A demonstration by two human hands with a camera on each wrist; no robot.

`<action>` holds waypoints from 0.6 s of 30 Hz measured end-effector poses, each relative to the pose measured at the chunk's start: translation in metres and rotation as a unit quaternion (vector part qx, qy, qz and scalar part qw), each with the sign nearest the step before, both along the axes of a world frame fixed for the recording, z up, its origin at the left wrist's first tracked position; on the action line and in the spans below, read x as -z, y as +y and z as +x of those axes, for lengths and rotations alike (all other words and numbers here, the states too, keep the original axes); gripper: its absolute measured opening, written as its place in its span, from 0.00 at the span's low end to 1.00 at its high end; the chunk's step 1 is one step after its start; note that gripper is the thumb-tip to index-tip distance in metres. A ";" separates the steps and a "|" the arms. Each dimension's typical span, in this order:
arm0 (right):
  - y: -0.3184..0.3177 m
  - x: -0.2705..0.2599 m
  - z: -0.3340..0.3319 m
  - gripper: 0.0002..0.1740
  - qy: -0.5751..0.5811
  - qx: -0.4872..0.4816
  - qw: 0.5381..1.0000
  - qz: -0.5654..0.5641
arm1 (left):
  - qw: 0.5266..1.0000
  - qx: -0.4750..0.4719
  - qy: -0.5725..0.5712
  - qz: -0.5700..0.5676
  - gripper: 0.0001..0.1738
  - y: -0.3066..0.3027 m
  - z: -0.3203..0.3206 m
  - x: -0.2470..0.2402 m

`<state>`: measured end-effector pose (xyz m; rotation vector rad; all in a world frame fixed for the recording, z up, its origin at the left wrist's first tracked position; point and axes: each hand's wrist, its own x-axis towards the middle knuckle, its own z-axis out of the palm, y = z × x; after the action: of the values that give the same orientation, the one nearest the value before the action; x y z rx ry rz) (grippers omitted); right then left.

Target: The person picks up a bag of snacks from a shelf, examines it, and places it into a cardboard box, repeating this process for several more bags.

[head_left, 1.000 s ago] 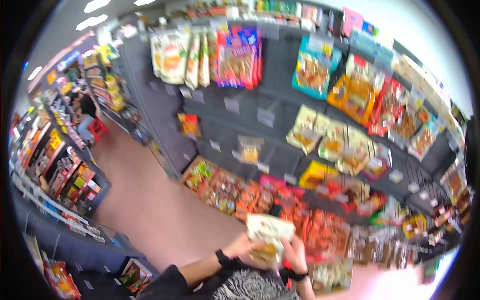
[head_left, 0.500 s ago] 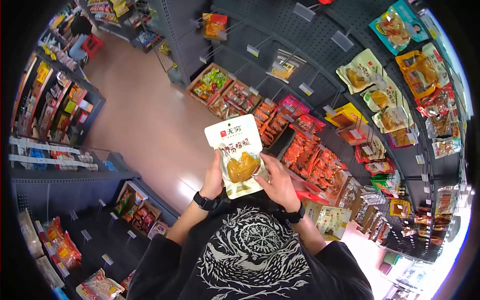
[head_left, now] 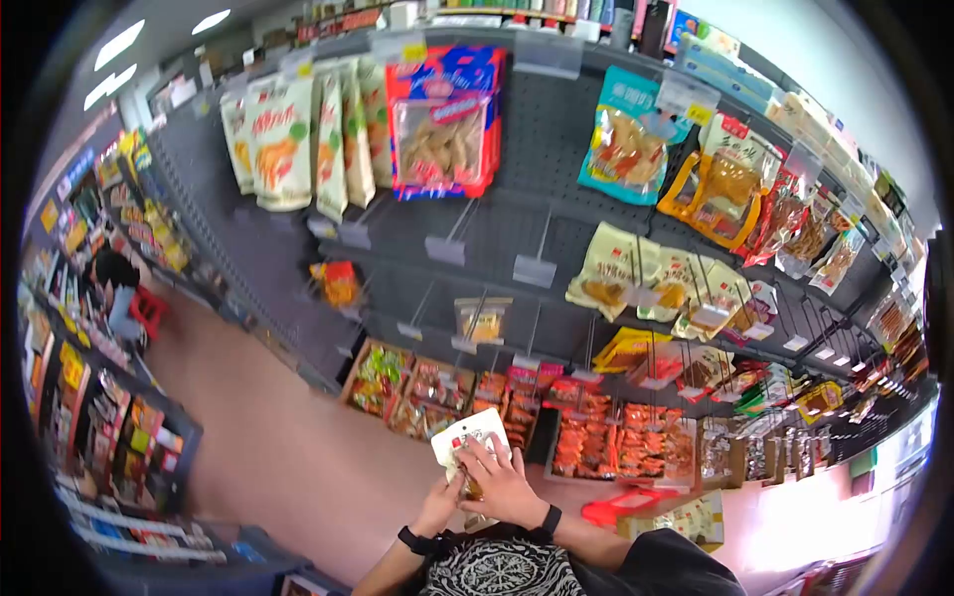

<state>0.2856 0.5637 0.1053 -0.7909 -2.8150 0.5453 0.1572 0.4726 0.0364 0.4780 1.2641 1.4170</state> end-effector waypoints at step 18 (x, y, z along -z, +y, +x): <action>0.117 -0.017 -0.061 0.44 0.111 0.208 0.967 0.094 | 0.955 0.268 -0.041 0.116 0.24 0.167 -0.089 -0.044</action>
<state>0.2248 0.6805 0.1223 -1.1566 -2.3563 0.2734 0.0685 0.6401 0.0809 0.8426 0.8150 1.1053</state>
